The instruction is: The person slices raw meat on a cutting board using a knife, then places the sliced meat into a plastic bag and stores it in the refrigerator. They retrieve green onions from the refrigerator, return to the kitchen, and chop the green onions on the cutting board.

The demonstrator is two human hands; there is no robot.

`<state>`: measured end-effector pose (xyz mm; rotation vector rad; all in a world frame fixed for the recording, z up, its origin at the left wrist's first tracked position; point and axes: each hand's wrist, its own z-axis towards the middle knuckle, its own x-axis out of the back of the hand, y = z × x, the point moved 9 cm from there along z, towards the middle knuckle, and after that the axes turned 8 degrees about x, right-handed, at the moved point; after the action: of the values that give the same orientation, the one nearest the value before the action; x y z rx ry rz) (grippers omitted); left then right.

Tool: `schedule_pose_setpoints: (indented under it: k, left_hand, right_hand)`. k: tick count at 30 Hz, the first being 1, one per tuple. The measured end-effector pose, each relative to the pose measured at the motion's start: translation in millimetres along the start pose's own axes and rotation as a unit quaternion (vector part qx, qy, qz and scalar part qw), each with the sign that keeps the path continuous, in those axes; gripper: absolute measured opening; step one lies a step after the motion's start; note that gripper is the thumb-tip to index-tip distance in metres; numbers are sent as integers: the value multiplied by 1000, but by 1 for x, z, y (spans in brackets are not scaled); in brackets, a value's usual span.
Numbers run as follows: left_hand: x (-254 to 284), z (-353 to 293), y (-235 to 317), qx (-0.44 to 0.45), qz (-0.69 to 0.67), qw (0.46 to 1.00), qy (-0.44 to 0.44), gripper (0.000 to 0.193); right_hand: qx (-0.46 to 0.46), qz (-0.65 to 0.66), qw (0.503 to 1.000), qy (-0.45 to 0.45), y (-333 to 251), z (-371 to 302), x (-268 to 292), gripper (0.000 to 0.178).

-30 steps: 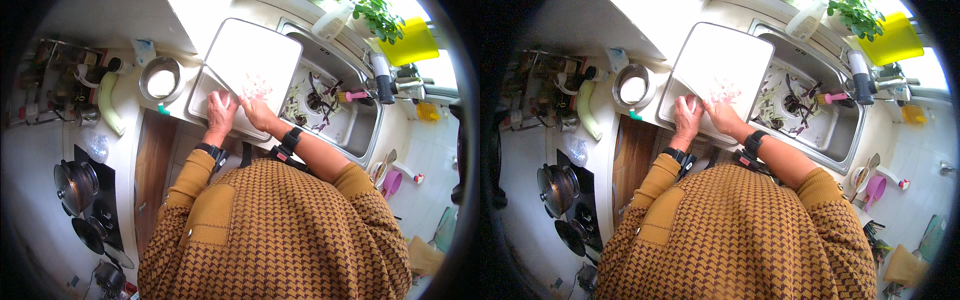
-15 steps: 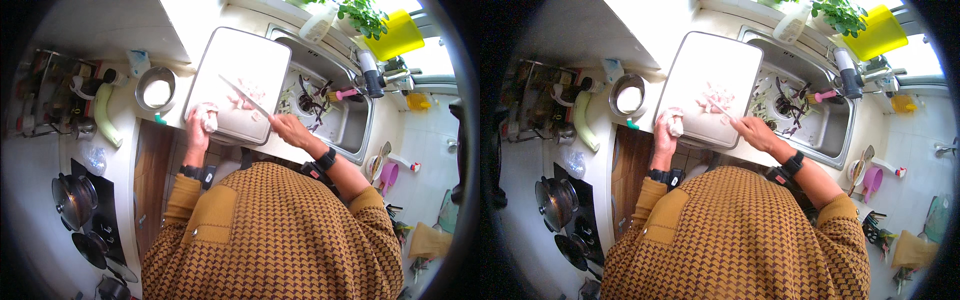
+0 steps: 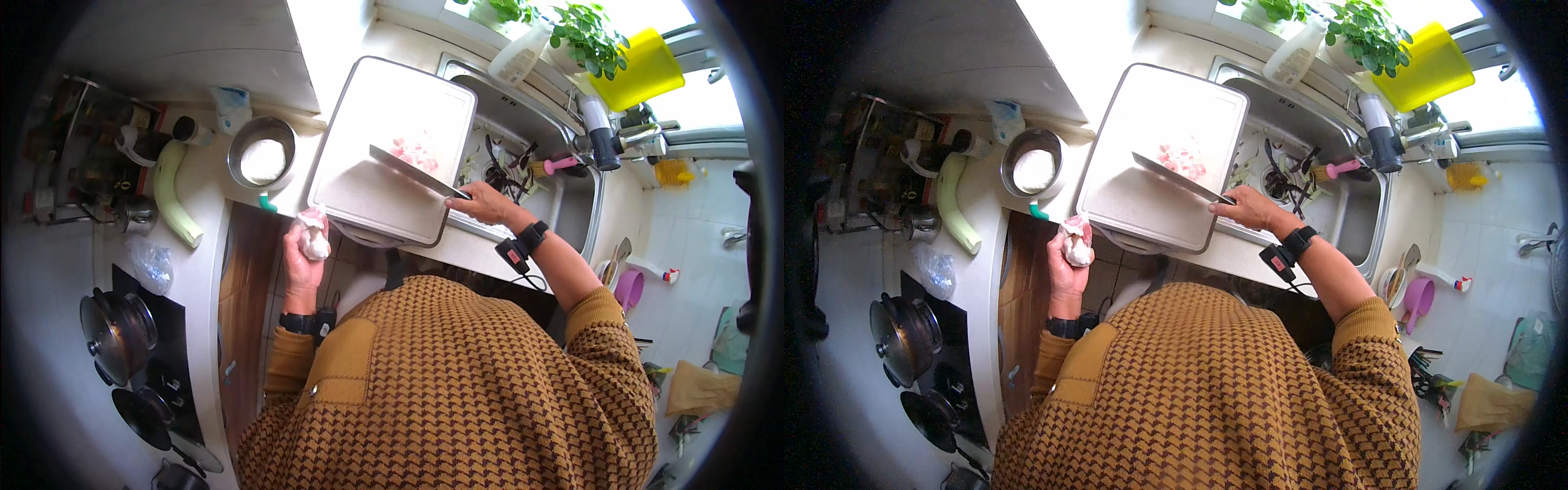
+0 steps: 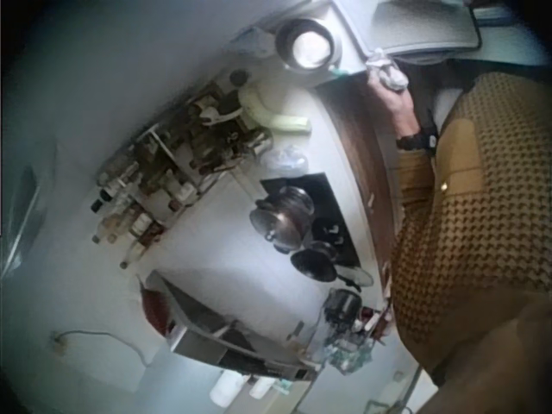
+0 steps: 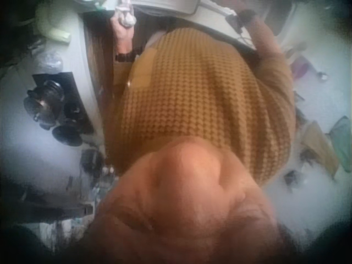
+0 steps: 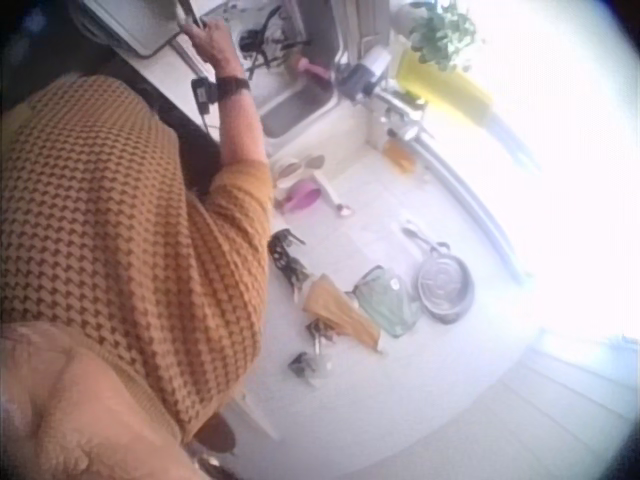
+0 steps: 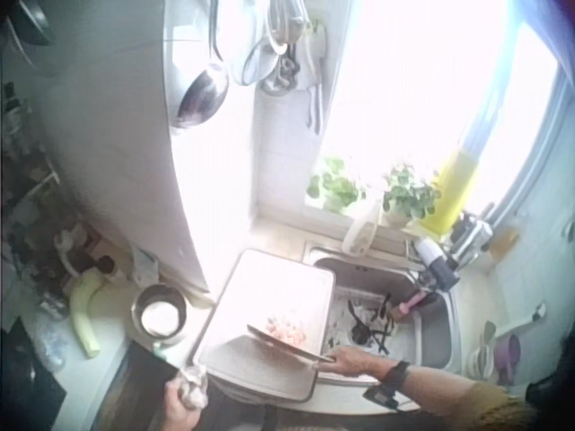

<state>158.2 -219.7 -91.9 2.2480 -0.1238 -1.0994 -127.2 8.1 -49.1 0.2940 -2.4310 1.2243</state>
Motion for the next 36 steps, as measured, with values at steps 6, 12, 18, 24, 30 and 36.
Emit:
schedule_pose_setpoints:
  k: [6,12,18,24,30,36]
  left_hand:
    - [0,-6,3,34,-30,999,4,48]
    - [-26,-11,12,99,-139,981,-91,48]
    - [-58,-25,30,85,-152,974,-143,52]
    - [-57,-61,34,-8,-123,989,-76,61]
    - [-30,-123,42,-146,-105,983,-40,59]
    - [28,-169,54,-199,-149,967,52,54]
  right_hand:
    - [63,0,998,32,-49,-22,0,51]
    - [131,-226,935,241,-84,-31,28,27]
    - [197,-345,861,318,-74,-3,74,27]
    - [231,-354,850,315,-51,57,109,35]
    - [222,-350,885,210,-19,98,97,33]
    - [348,-293,849,270,-87,84,79,19]
